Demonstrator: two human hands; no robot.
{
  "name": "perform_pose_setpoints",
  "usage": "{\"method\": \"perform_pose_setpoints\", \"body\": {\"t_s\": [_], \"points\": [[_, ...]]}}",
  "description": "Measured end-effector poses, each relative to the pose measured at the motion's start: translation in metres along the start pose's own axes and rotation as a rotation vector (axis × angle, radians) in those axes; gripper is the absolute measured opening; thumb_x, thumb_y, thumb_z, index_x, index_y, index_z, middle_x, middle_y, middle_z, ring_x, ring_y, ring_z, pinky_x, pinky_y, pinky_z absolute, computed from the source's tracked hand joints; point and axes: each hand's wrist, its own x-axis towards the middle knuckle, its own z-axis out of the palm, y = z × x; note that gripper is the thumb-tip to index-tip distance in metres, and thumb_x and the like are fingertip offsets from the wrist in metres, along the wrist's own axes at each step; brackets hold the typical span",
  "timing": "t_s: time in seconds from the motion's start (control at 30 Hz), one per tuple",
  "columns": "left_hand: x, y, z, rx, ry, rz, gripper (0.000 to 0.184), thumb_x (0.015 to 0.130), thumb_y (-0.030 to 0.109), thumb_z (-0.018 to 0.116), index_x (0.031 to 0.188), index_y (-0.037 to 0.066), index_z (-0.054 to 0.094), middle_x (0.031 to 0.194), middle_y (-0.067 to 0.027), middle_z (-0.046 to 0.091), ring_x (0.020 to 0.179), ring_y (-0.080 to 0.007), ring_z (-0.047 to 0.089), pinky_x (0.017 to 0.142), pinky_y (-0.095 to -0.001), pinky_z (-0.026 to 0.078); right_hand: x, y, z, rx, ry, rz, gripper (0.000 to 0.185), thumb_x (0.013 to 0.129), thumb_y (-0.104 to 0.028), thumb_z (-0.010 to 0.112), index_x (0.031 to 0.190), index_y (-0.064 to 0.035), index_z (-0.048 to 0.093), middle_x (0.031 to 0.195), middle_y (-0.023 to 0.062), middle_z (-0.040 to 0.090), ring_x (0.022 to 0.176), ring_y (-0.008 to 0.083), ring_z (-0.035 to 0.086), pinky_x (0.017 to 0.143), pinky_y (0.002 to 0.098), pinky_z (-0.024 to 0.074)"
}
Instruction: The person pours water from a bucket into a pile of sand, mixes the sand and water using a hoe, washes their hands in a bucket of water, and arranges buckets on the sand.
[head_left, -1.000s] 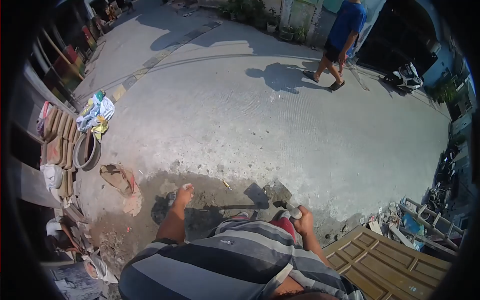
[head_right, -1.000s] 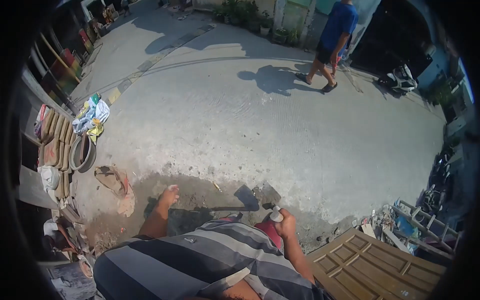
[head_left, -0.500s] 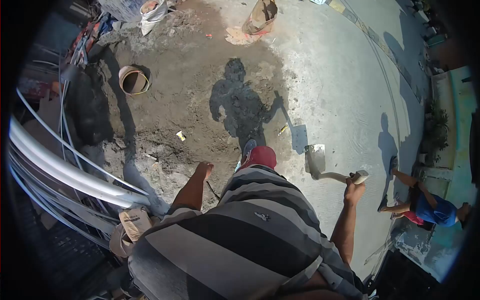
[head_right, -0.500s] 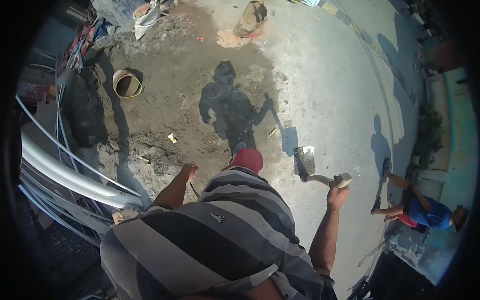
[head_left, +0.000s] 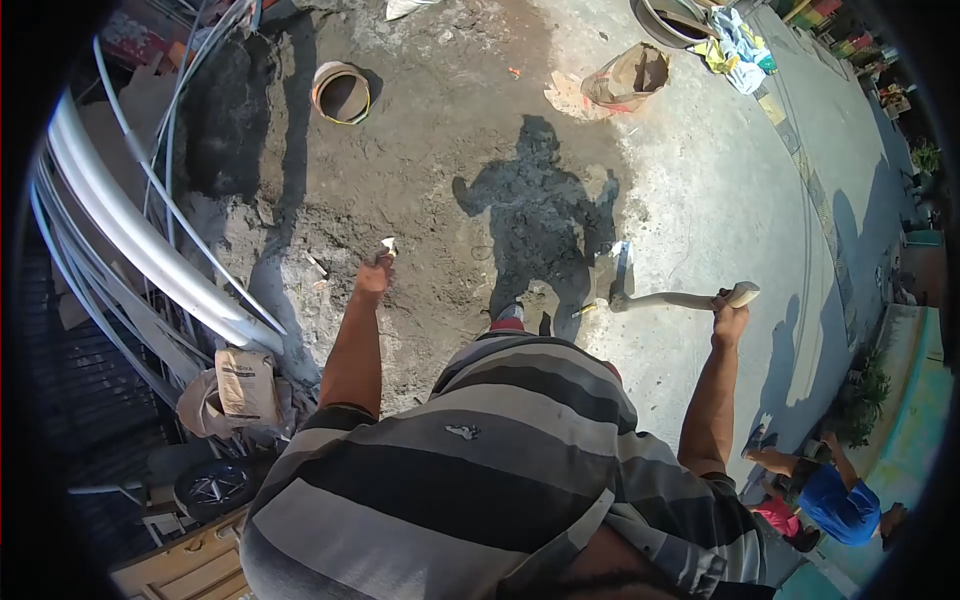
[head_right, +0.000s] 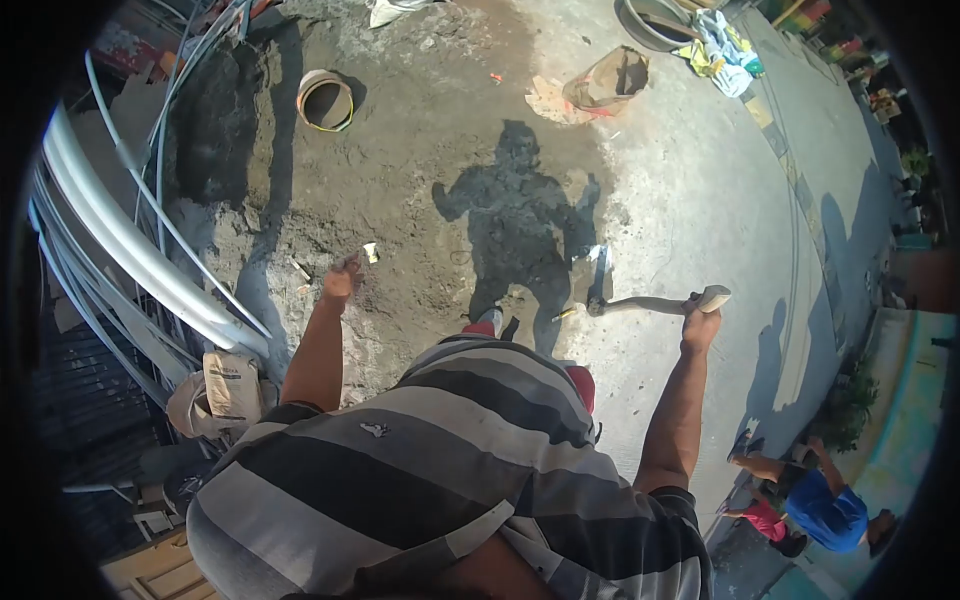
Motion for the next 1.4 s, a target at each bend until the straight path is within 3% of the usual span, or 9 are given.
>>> {"method": "perform_pose_setpoints", "body": {"t_s": [0.2,0.37,0.5,0.6,0.67,0.7,0.73,0.97,1.4], "points": [[-0.049,-0.04,-0.014,0.068,0.259,-0.238,0.035,0.087,0.028,0.059,0.119,0.014,0.057,0.094,-0.001,0.06,0.068,-0.0136,0.057,0.054,-0.0296,0.043,0.113,-0.003,0.058,0.057,-0.166,-0.052,0.021,0.07,0.0,0.06,0.091,-0.0011,0.056,0.075,0.0041,0.057,0.06,0.0107,0.048,0.055,0.0259,0.0382],[-0.124,-0.162,0.0,0.023,0.448,-0.591,0.02,0.086,0.025,0.051,0.099,0.013,0.06,0.076,-0.0042,0.057,0.059,-0.0195,0.057,0.048,-0.038,0.045,0.216,-0.008,0.104,-0.045,-0.311,-0.131,0.025,0.068,0.001,0.058,0.093,0.0029,0.057,0.085,0.009,0.062,0.077,0.0194,0.059,0.07,0.0332,0.0484],[-0.239,-0.171,0.121,-0.176,0.753,-0.642,0.015,0.085,0.025,0.053,0.09,0.011,0.057,0.082,-0.0044,0.055,0.066,-0.0235,0.059,0.052,-0.0388,0.047,0.286,-0.021,0.131,-0.234,-0.391,-0.084,0.032,0.068,-0.005,0.064,0.1,-0.0032,0.063,0.09,0.0112,0.067,0.086,0.0231,0.065,0.077,0.0336,0.0491],[-0.301,-0.148,0.204,-0.223,0.477,-0.767,0.02,0.088,0.023,0.052,0.105,0.013,0.057,0.089,-0.0047,0.055,0.069,-0.0247,0.061,0.05,-0.037,0.044,0.34,-0.002,0.167,-0.269,-0.463,-0.174,0.04,0.062,-0.006,0.069,0.102,-0.0043,0.062,0.088,0.0134,0.067,0.084,0.0281,0.065,0.077,0.037,0.0505],[-0.316,-0.216,0.222,0.251,0.132,-0.506,0.021,0.09,0.028,0.051,0.106,0.015,0.057,0.094,-0.0048,0.056,0.075,-0.0256,0.063,0.052,-0.0381,0.044,0.36,0.002,0.177,-0.302,-0.495,-0.233,0.042,0.061,-0.008,0.07,0.103,-0.0049,0.062,0.088,0.0158,0.067,0.084,0.0318,0.066,0.077,0.0388,0.0512],[-0.347,-0.208,0.258,-0.231,0.527,-0.773,0.022,0.09,0.028,0.051,0.106,0.014,0.056,0.096,-0.0056,0.057,0.077,-0.0266,0.063,0.053,-0.0401,0.046,0.365,0.008,0.181,-0.388,-0.504,-0.269,0.04,0.062,-0.01,0.069,0.101,-0.0051,0.062,0.088,0.0171,0.067,0.084,0.0331,0.066,0.076,0.0402,0.0514],[-0.375,-0.138,0.301,-0.357,0.623,-0.668,0.025,0.09,0.029,0.051,0.11,0.014,0.055,0.095,-0.006,0.057,0.078,-0.0266,0.063,0.056,-0.0412,0.048,0.369,0.015,0.186,-0.474,-0.513,-0.307,0.038,0.062,-0.013,0.069,0.099,-0.0054,0.063,0.089,0.0184,0.068,0.084,0.0345,0.066,0.076,0.0417,0.0516],[-0.341,-0.152,0.316,-0.286,0.651,-0.926,0.03,0.09,0.028,0.053,0.117,0.014,0.054,0.096,-0.0061,0.057,0.079,-0.0264,0.063,0.059,-0.0418,0.049,0.368,0.054,0.18,-0.701,-0.615,-0.24,0.034,0.065,-0.019,0.071,0.095,-0.0072,0.06,0.097,0.0172,0.064,0.094,0.0369,0.061,0.081,0.045,0.0494],[-0.284,-0.073,0.304,0.015,0.494,-0.501,0.048,0.087,0.023,0.056,0.13,0.002,0.048,0.099,-0.0099,0.063,0.077,-0.0203,0.064,0.057,-0.0332,0.05,0.381,0.031,0.209,-0.633,-0.492,-0.294,0.039,0.072,-0.024,0.069,0.106,-0.0082,0.057,0.105,0.0188,0.061,0.096,0.0369,0.06,0.081,0.0447,0.0487]]}}
